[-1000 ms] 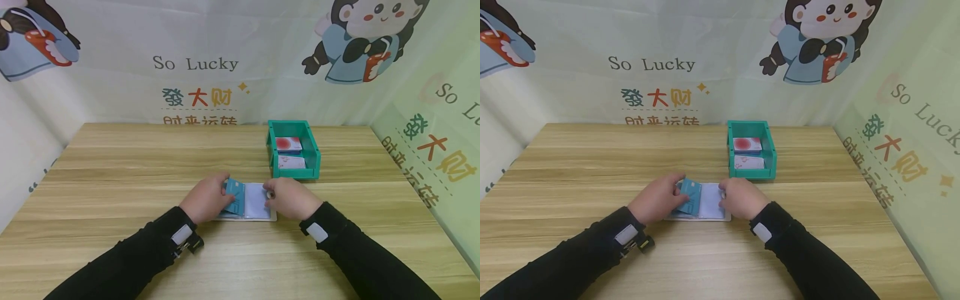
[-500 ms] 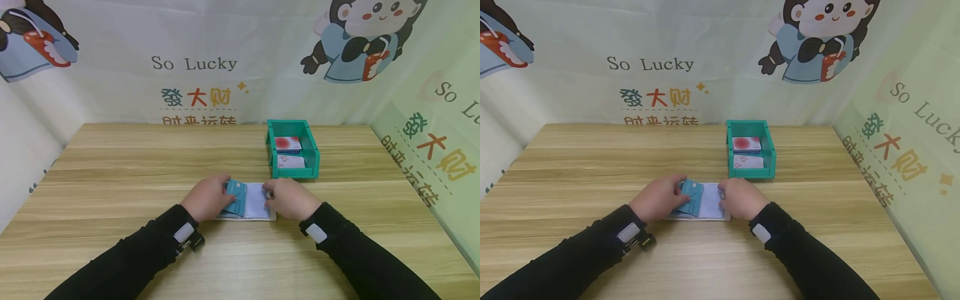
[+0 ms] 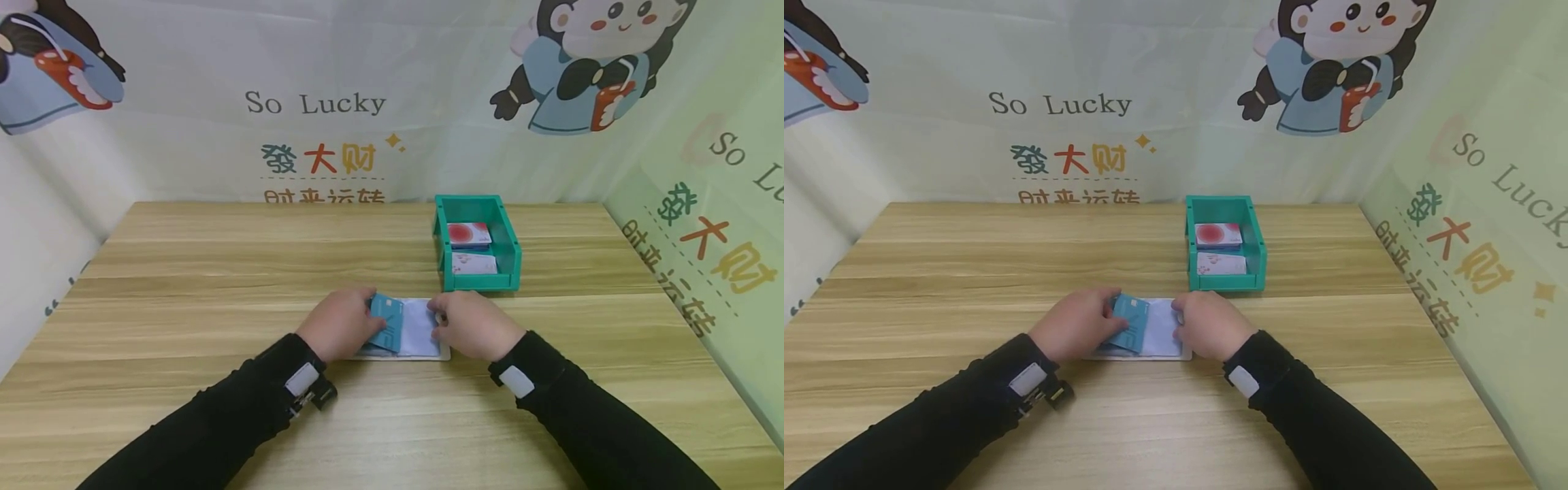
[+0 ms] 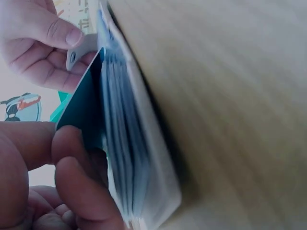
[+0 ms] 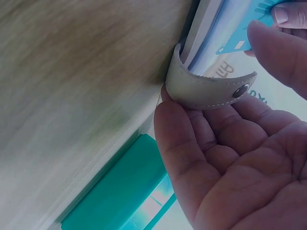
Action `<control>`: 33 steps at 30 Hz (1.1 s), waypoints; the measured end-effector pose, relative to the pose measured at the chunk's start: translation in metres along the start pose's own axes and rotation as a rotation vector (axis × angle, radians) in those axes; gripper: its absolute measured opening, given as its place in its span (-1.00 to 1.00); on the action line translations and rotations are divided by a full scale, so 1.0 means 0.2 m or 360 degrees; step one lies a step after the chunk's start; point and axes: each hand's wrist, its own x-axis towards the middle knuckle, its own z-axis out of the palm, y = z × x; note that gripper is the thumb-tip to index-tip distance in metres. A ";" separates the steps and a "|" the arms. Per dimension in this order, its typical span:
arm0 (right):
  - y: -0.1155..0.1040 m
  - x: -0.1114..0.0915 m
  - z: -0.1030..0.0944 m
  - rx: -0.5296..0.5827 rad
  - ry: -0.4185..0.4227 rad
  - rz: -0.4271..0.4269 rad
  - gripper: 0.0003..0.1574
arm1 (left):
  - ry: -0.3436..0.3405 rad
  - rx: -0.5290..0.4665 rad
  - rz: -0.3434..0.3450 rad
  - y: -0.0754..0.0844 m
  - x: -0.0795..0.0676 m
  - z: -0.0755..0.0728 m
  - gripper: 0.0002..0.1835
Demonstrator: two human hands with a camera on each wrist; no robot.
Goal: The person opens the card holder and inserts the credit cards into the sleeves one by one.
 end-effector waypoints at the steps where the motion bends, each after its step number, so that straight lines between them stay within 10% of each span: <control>1: 0.00 0.00 0.00 0.0002 0.0001 0.0001 -0.50 | -0.0003 -0.0003 -0.0006 -0.01 0.00 0.00 -0.39; 33: 0.00 0.00 0.00 0.0033 -0.0002 -0.0001 -0.52 | -0.0068 0.0075 0.0046 0.03 0.01 -0.01 -0.59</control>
